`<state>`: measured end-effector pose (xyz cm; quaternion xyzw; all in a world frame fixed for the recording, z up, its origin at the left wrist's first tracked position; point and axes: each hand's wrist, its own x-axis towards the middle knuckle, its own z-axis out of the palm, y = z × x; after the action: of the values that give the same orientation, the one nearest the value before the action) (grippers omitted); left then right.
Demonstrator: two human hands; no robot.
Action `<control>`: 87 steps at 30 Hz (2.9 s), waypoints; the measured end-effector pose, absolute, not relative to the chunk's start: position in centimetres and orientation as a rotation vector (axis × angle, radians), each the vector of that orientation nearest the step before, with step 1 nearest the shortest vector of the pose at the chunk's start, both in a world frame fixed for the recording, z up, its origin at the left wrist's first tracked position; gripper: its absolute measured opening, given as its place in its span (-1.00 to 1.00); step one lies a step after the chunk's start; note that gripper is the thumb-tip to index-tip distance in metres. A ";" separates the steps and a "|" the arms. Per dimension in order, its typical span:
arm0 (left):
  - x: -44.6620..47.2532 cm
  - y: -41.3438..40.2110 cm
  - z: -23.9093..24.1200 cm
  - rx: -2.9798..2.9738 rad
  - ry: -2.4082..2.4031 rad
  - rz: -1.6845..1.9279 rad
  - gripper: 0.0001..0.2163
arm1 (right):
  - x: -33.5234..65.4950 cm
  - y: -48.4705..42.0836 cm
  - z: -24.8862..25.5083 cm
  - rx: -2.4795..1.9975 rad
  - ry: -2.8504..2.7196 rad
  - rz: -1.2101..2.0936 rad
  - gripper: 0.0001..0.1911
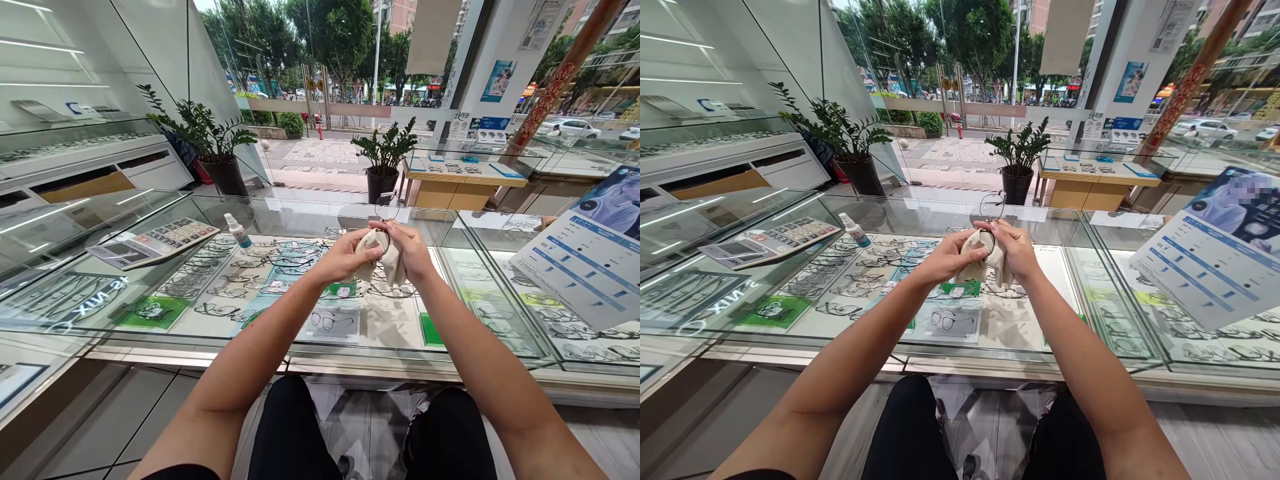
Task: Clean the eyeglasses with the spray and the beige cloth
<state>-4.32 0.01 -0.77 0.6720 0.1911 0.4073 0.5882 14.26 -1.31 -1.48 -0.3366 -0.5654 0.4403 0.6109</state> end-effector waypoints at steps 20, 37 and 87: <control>-3.9 0.2 -1.0 1.581 0.499 1.049 -0.40 | 13.9 -1.4 -1.4 -0.730 -1.325 1.102 -0.45; -3.2 0.1 -1.4 1.554 0.566 1.222 -0.39 | 13.4 -1.6 -1.4 -0.735 -1.376 1.065 -0.43; -5.4 1.1 0.0 1.421 0.540 1.127 -0.52 | 14.7 -1.2 -1.1 -0.739 -1.644 1.076 -0.44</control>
<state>-5.43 1.07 0.04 0.6091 0.2315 0.4832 0.5848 14.72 -1.16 -1.13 -0.3054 -0.6791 0.4444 0.4980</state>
